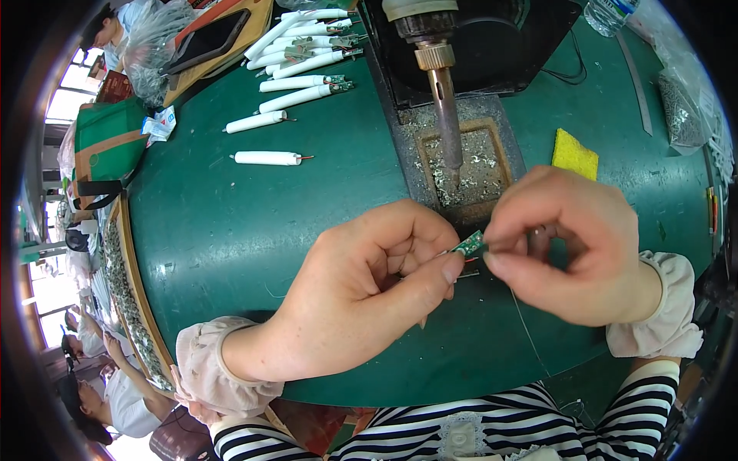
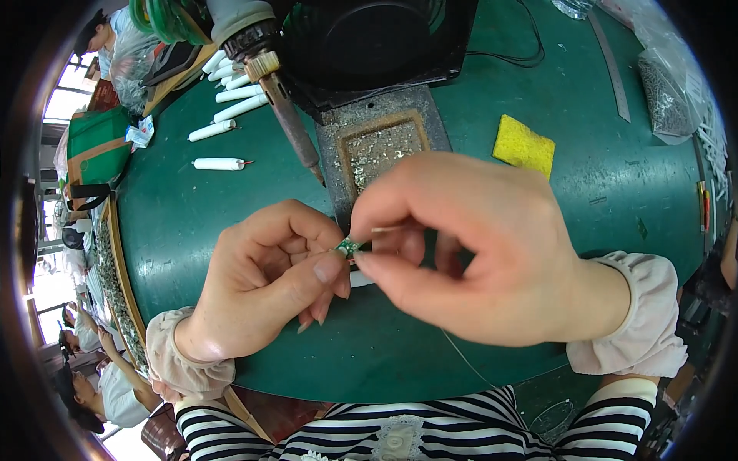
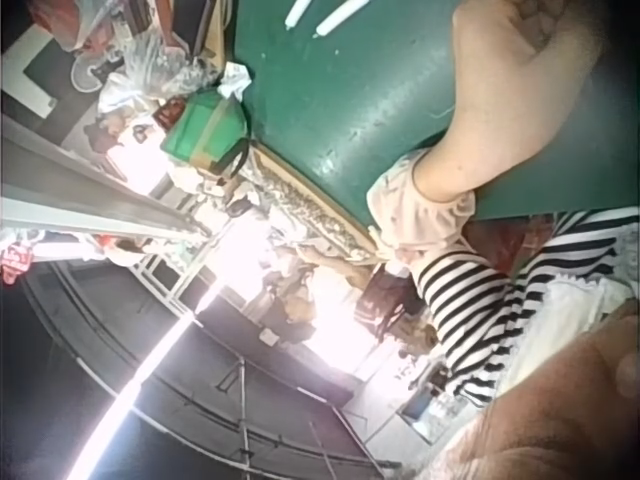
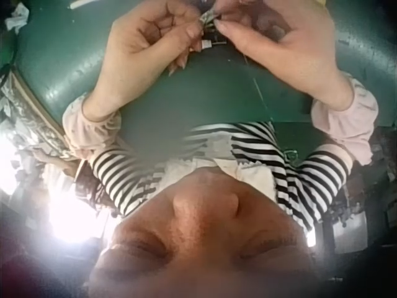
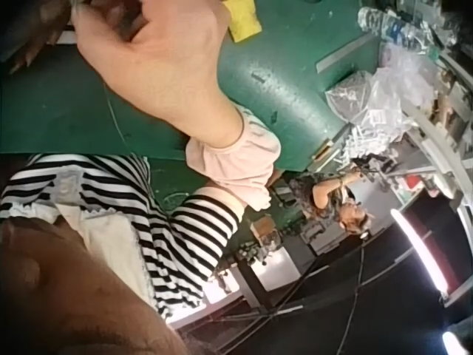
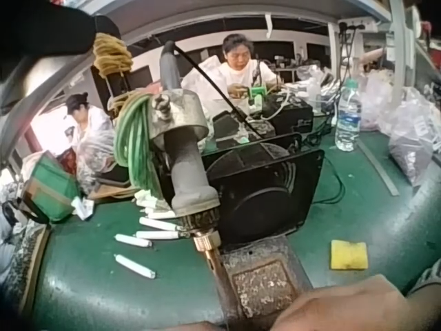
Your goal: The person assembles electronic components by soldering wires to small printed circuit boards using a soldering station, often holding the components with tweezers.
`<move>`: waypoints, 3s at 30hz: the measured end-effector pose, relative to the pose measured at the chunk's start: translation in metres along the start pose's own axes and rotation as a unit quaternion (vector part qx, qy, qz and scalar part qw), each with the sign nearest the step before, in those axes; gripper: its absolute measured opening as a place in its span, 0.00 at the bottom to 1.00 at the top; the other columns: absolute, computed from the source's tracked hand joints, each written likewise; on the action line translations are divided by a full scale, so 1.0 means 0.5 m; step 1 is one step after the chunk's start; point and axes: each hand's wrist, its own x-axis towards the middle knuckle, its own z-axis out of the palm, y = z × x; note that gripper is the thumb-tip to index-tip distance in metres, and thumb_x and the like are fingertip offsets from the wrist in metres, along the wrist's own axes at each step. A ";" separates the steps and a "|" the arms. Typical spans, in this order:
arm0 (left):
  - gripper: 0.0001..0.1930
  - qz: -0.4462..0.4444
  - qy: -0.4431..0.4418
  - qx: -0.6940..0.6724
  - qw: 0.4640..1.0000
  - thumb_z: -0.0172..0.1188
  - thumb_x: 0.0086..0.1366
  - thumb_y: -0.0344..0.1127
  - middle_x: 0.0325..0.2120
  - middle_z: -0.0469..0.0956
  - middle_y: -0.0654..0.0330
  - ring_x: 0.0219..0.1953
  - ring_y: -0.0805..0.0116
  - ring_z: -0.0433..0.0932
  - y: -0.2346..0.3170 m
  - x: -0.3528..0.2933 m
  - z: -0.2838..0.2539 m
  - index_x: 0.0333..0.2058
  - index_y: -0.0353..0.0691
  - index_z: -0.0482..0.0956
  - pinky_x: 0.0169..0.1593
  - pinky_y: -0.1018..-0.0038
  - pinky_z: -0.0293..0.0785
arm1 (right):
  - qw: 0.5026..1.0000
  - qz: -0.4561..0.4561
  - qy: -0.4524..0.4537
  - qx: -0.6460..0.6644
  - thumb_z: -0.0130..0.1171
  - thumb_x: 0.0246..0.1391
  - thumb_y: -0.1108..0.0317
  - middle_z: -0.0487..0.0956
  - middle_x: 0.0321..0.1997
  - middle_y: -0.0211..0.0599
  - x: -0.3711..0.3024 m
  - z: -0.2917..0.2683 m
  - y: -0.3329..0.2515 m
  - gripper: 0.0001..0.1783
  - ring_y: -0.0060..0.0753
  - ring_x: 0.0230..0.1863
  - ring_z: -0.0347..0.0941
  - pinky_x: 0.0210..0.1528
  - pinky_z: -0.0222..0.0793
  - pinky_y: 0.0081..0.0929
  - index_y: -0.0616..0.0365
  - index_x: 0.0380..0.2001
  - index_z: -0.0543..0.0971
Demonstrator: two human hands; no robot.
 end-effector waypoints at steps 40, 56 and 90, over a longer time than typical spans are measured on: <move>0.05 0.039 0.026 0.124 0.991 0.54 0.59 0.27 0.25 0.73 0.60 0.21 0.81 0.68 -0.007 0.005 -0.009 0.32 0.31 0.72 0.22 0.87 0.63 | 0.999 0.027 0.017 0.017 0.54 0.44 0.80 0.72 0.27 0.31 0.014 0.000 0.021 0.12 0.20 0.23 0.71 0.19 0.63 0.10 0.61 0.34 0.68; 0.06 0.081 0.040 0.096 0.991 0.53 0.60 0.29 0.23 0.73 0.60 0.19 0.82 0.67 -0.019 0.024 -0.014 0.33 0.32 0.71 0.21 0.88 0.61 | 0.997 0.054 0.044 0.019 0.54 0.46 0.79 0.71 0.23 0.28 0.016 0.016 0.024 0.09 0.11 0.19 0.66 0.21 0.59 0.09 0.63 0.34 0.72; 0.06 0.106 0.085 0.038 0.990 0.51 0.61 0.30 0.22 0.74 0.60 0.18 0.82 0.68 -0.003 0.033 -0.012 0.33 0.33 0.71 0.19 0.87 0.62 | 0.996 0.015 0.067 0.059 0.50 0.53 0.75 0.70 0.22 0.33 0.027 0.026 0.034 0.07 0.14 0.18 0.65 0.19 0.59 0.09 0.61 0.31 0.63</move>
